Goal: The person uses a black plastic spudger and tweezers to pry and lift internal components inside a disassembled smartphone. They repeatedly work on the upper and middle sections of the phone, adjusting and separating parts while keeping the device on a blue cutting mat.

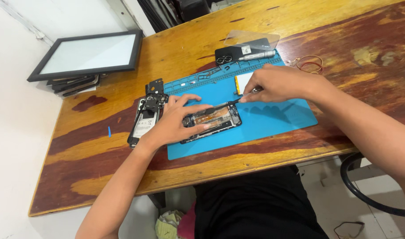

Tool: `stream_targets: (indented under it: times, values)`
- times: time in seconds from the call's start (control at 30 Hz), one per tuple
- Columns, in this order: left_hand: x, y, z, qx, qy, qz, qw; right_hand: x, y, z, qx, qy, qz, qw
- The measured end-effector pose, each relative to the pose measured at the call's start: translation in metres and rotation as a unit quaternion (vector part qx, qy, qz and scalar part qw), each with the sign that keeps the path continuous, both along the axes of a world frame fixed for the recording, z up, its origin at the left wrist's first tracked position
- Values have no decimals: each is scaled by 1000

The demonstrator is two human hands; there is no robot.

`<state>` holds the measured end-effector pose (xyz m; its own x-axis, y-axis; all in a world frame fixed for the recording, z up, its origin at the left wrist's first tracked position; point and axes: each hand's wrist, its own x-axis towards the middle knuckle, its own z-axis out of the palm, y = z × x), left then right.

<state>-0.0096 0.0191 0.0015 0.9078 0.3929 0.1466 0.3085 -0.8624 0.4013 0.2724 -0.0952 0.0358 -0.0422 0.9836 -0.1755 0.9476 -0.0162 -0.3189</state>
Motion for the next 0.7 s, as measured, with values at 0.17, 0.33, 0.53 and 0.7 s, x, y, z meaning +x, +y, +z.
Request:
stream_targets:
  times: [0.17,0.33,0.53,0.7]
  values:
    - [0,1,-1,-1,-5,-1,1000,-22,-5,-8,71,-4,43,997]
    - [-2,0,-1,-2,-9,-5,1000,-10,-6,5,33,6,10,999]
    - [-2,-1,0,3,0,-1,1000,-31,-9,-5,81,-14,41,996]
    - [-3,-2,4,5,14,-4,1000,20,0,-5,75,26,80,994]
